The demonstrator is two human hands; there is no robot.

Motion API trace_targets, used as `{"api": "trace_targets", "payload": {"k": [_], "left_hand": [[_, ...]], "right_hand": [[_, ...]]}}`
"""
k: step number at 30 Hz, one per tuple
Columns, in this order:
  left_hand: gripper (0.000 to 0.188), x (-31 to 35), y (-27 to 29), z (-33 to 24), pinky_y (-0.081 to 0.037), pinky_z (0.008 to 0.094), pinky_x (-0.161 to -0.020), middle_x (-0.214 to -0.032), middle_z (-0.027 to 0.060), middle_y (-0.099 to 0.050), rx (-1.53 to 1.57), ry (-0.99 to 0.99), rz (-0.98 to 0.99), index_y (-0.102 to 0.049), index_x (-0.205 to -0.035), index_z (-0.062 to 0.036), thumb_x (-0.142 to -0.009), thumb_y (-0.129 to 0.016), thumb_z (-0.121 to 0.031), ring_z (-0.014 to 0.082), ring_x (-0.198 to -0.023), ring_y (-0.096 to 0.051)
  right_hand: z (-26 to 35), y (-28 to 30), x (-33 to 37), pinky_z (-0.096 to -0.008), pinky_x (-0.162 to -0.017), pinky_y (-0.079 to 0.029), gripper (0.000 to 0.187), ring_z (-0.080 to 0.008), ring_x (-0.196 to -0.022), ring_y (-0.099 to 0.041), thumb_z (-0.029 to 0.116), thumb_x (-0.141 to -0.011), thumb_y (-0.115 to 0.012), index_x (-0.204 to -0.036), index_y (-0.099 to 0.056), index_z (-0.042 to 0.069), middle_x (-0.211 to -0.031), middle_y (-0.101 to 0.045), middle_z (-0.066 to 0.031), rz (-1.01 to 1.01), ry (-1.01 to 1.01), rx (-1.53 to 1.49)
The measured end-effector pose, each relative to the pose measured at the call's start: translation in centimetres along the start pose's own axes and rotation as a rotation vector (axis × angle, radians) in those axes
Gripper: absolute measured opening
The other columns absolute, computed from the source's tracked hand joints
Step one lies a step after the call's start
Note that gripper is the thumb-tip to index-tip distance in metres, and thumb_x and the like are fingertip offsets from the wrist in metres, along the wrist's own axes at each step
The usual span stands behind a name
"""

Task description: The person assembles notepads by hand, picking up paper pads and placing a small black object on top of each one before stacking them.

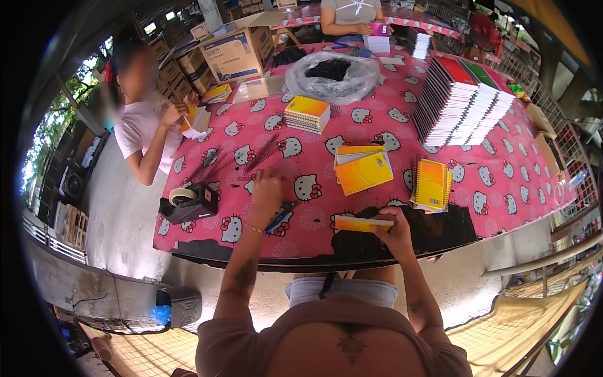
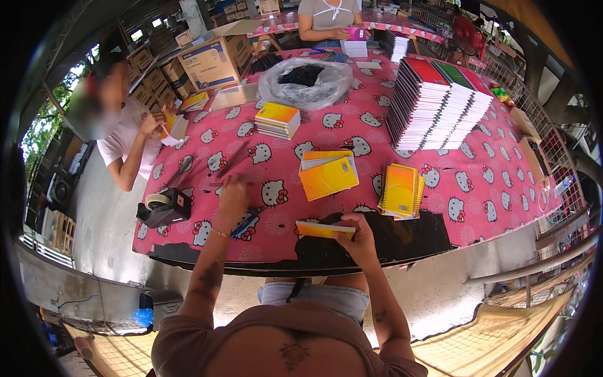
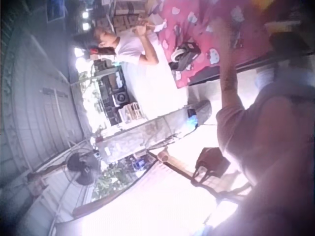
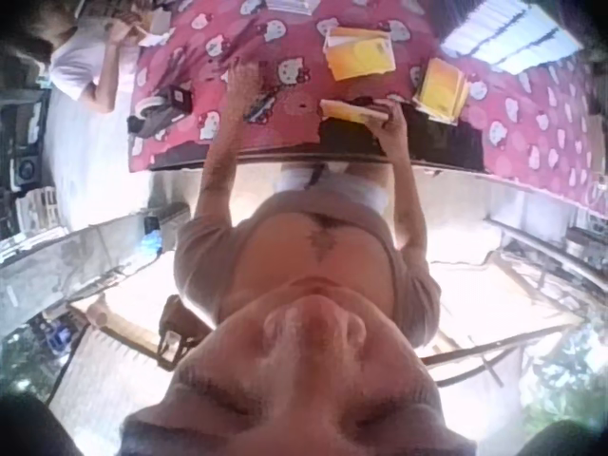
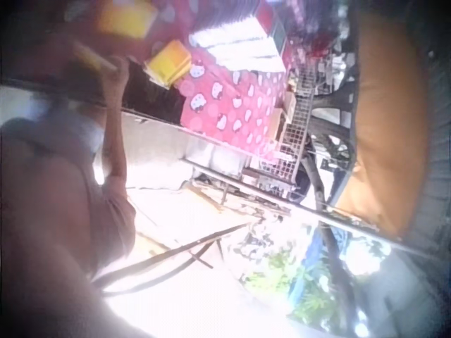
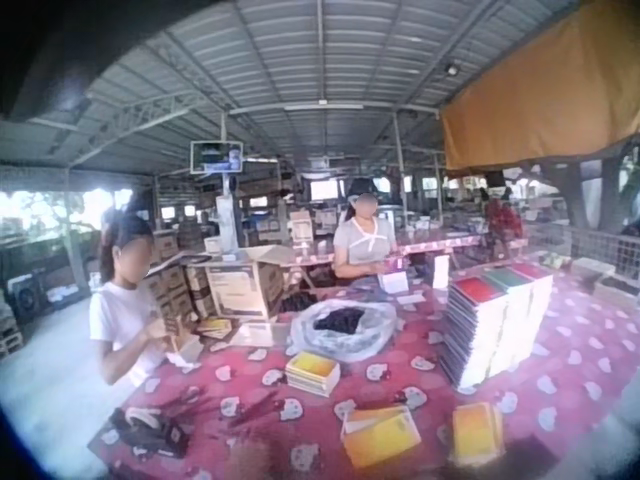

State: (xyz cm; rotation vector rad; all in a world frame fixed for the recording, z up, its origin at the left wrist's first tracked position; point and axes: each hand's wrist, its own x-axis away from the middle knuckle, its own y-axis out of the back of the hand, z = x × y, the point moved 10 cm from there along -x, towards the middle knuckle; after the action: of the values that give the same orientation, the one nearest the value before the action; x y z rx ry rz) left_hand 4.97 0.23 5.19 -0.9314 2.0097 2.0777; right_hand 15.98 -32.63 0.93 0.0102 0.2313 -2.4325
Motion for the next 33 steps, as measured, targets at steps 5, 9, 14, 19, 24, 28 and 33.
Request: {"api": "trace_targets", "payload": {"k": [5, 9, 14, 19, 24, 28, 33], "left_hand": [[0.014, -2.3, 3.8, -1.7, -0.051, 0.0457, -0.074, -0.095, 0.0159, -0.064, 0.173, 0.037, -0.237, -0.059, -0.105, -0.0022, -0.093, -0.062, -0.010, 0.0356, -0.086, -0.064], [0.016, 0.8, 5.0, -9.7, -0.048, 0.0349, -0.063, -0.085, 0.0137, -0.059, 0.952, 0.236, -0.008, -0.055, -0.102, -0.0010, -0.104, -0.054, -0.017, 0.0210, -0.067, -0.059], [0.027, 6.2, 1.3, -15.2, -0.048, 0.0266, -0.072, -0.097, 0.0045, -0.065, 1.339, 0.301, 0.001, -0.056, -0.115, -0.0003, -0.109, -0.044, -0.024, 0.0102, -0.082, -0.056], [0.032, -0.1, -4.8, -11.2, -0.050, 0.0289, -0.085, -0.103, 0.0093, -0.068, 1.296, 0.460, 0.286, -0.059, -0.115, 0.0007, -0.105, -0.050, -0.029, 0.0149, -0.091, -0.063], [0.026, -2.5, -6.7, -10.9, -0.054, 0.0300, -0.074, -0.102, 0.0081, -0.068, 1.384, 0.577, 0.375, -0.058, -0.113, -0.0040, -0.103, -0.052, -0.027, 0.0180, -0.087, -0.069], [0.025, -4.6, -6.1, -9.2, -0.055, 0.0314, -0.066, -0.094, 0.0087, -0.068, 1.297, 0.528, 0.293, -0.058, -0.113, -0.0027, -0.103, -0.052, -0.024, 0.0205, -0.083, -0.071], [0.021, -2.2, 0.1, -8.9, -0.051, 0.0328, -0.062, -0.087, 0.0124, -0.068, 1.116, 0.387, 0.052, -0.062, -0.108, -0.0008, -0.101, -0.055, -0.019, 0.0199, -0.068, -0.065]], "right_hand": [[0.1, 0.2, -0.9, -0.0265, -0.084, -0.050, 0.023, -0.0111, -0.094, -0.062, 0.003, -0.088, -0.074, -0.108, -0.062, 0.003, -0.100, -0.067, -0.0053, 0.076, 0.152, 0.306], [-1.4, 0.4, -0.9, -0.0258, -0.086, -0.049, 0.023, -0.0095, -0.095, -0.060, 0.002, -0.088, -0.074, -0.108, -0.063, 0.003, -0.103, -0.066, -0.0031, 0.060, 0.076, 0.200], [-0.6, -0.5, -1.4, -0.0251, -0.085, -0.049, 0.020, -0.0100, -0.093, -0.062, 0.006, -0.089, -0.074, -0.107, -0.065, 0.002, -0.101, -0.069, -0.0037, 0.088, 0.037, 0.150], [-1.5, 0.3, -5.5, -0.0257, -0.080, -0.050, 0.024, -0.0116, -0.087, -0.063, 0.006, -0.087, -0.072, -0.110, -0.068, 0.000, -0.096, -0.069, -0.0032, 0.144, -0.172, 0.056], [0.5, 0.1, -8.6, -0.0278, -0.083, -0.051, 0.031, -0.0129, -0.091, -0.065, 0.006, -0.086, -0.070, -0.116, -0.067, -0.002, -0.101, -0.069, -0.0065, 0.164, -0.059, 0.104], [0.1, -0.5, -9.9, -0.0278, -0.085, -0.050, 0.035, -0.0132, -0.094, -0.064, 0.006, -0.085, -0.070, -0.119, -0.066, -0.002, -0.101, -0.069, -0.0065, 0.097, -0.193, 0.033], [1.4, 1.3, -6.2, -0.0270, -0.084, -0.050, 0.031, -0.0117, -0.091, -0.063, 0.011, -0.090, -0.071, -0.118, -0.066, -0.001, -0.102, -0.070, -0.0065, 0.051, 0.022, 0.127]]}}
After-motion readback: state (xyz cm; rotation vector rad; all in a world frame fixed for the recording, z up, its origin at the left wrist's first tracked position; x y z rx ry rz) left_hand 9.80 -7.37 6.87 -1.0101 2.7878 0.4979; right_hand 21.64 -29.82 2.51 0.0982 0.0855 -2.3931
